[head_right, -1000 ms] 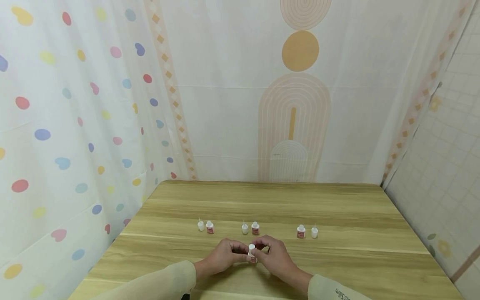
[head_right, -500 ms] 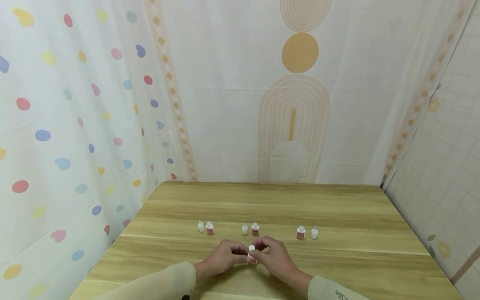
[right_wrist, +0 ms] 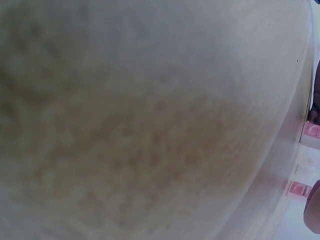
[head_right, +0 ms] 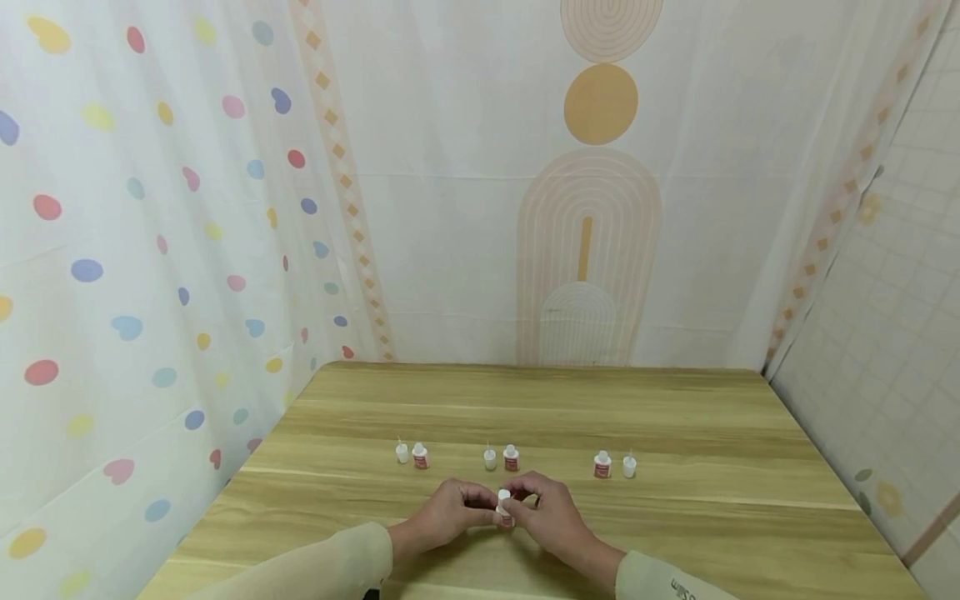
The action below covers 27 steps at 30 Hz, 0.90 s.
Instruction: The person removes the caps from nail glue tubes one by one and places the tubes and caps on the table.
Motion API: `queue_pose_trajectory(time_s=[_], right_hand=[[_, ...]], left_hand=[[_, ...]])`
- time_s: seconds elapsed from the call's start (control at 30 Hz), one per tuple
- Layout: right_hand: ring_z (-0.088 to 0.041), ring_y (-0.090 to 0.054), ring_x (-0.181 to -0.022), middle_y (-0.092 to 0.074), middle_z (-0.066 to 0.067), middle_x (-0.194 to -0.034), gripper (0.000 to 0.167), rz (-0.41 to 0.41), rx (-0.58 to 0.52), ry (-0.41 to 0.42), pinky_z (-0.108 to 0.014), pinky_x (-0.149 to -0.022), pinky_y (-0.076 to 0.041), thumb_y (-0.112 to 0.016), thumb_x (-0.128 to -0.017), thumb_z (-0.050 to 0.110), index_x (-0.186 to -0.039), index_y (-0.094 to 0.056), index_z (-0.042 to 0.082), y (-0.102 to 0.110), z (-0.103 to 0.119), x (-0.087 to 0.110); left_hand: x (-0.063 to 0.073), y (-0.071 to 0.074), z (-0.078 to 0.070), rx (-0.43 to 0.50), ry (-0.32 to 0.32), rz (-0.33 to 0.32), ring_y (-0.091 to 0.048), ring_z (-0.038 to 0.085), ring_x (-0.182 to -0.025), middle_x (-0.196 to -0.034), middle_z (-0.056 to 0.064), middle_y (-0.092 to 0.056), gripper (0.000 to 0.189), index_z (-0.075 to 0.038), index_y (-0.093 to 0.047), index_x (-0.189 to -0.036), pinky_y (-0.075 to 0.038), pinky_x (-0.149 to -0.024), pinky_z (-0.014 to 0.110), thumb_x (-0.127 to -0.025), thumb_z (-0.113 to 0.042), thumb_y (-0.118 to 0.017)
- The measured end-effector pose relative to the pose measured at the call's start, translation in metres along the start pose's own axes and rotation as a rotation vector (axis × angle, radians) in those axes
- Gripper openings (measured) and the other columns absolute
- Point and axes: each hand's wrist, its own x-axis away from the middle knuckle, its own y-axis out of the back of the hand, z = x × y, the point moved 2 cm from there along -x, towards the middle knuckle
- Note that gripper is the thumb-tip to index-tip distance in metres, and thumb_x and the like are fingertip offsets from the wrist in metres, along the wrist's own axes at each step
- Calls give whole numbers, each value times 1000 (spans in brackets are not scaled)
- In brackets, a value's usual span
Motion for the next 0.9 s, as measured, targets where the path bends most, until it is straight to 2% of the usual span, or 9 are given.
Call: queue_pose_trajectory(time_s=[0.17,0.43,0.9], right_hand=[[-11,-59,-88,-67,3,-94,28,-14,-27,-20,-26,-72,-45,-75,-90,26,-110,-70,6,0,1,0],[-10,-59,-84,-67,7,-91,13,-26,-12,-32,-26,-70,-46,-75,-90,26,-99,-71,18,0,0,0],[-10,-59,-89,-67,6,-95,22,-21,-6,9,-26,-72,-46,-73,-92,24,-108,-72,9,0,-3,0]], left_hand=[[0,0,0,33,-3,5,-69,12,-88,-88,-2,-75,10,-12,-79,-93,-51,-81,24,-85,-18,-80],[0,-1,0,31,-14,2,-69,11,-88,-88,-2,-75,10,-12,-79,-93,-51,-80,24,-85,-18,-80],[2,0,-2,15,9,0,-68,11,-89,-89,-4,-75,11,-14,-79,-93,-51,-81,24,-84,-20,-80]])
